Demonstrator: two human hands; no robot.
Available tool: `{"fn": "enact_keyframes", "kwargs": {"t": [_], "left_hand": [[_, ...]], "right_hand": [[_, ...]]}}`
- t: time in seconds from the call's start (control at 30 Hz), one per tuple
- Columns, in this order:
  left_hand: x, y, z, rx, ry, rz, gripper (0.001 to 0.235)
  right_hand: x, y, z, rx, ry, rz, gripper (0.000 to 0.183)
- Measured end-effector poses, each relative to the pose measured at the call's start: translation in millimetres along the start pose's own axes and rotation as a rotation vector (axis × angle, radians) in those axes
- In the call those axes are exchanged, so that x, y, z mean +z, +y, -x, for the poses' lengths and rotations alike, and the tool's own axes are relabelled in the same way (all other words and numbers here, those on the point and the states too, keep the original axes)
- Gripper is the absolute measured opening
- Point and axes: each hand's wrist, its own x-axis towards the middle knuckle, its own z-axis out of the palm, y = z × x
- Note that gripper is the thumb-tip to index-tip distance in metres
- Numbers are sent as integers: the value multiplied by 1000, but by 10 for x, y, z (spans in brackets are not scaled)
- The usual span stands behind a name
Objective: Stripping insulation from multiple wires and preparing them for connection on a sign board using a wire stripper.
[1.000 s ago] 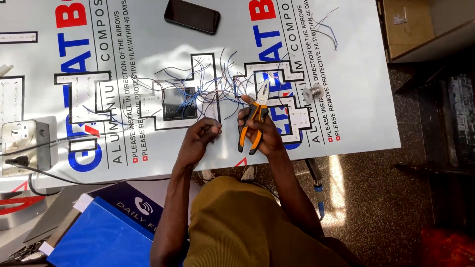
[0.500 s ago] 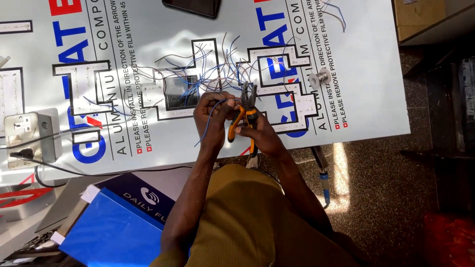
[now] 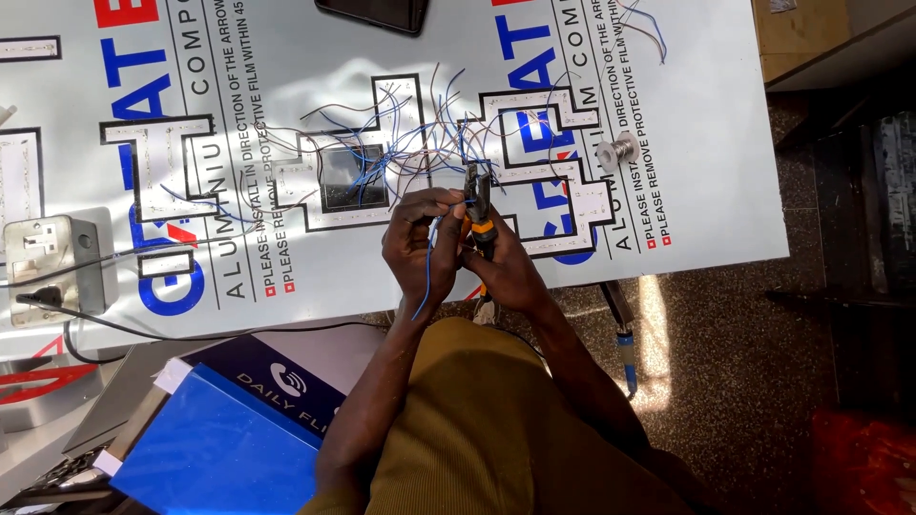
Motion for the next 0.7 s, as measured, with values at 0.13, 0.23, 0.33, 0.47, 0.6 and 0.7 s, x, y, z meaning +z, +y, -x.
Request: {"fn": "enact_keyframes", "kwargs": {"t": [0.13, 0.23, 0.33, 0.47, 0.6, 0.7], "left_hand": [[12, 76, -19, 32, 5, -33, 17], [-15, 116, -59, 48, -15, -19, 14], [-61, 72, -76, 52, -25, -16, 15], [-156, -23, -109, -50, -52, 146, 7], [-216, -259, -122, -81, -122, 379, 16], [-322, -406, -189, -140, -199, 473, 35]], "right_hand": [[53, -62, 25, -22, 1, 14, 58], [62, -44, 19, -7, 27, 47, 52], [85, -45, -40, -53, 45, 62, 48], [95, 155, -75, -72, 58, -28, 49], [142, 210, -258, -35, 23, -152, 32], [42, 819, -385, -24, -1, -187, 29]]}}
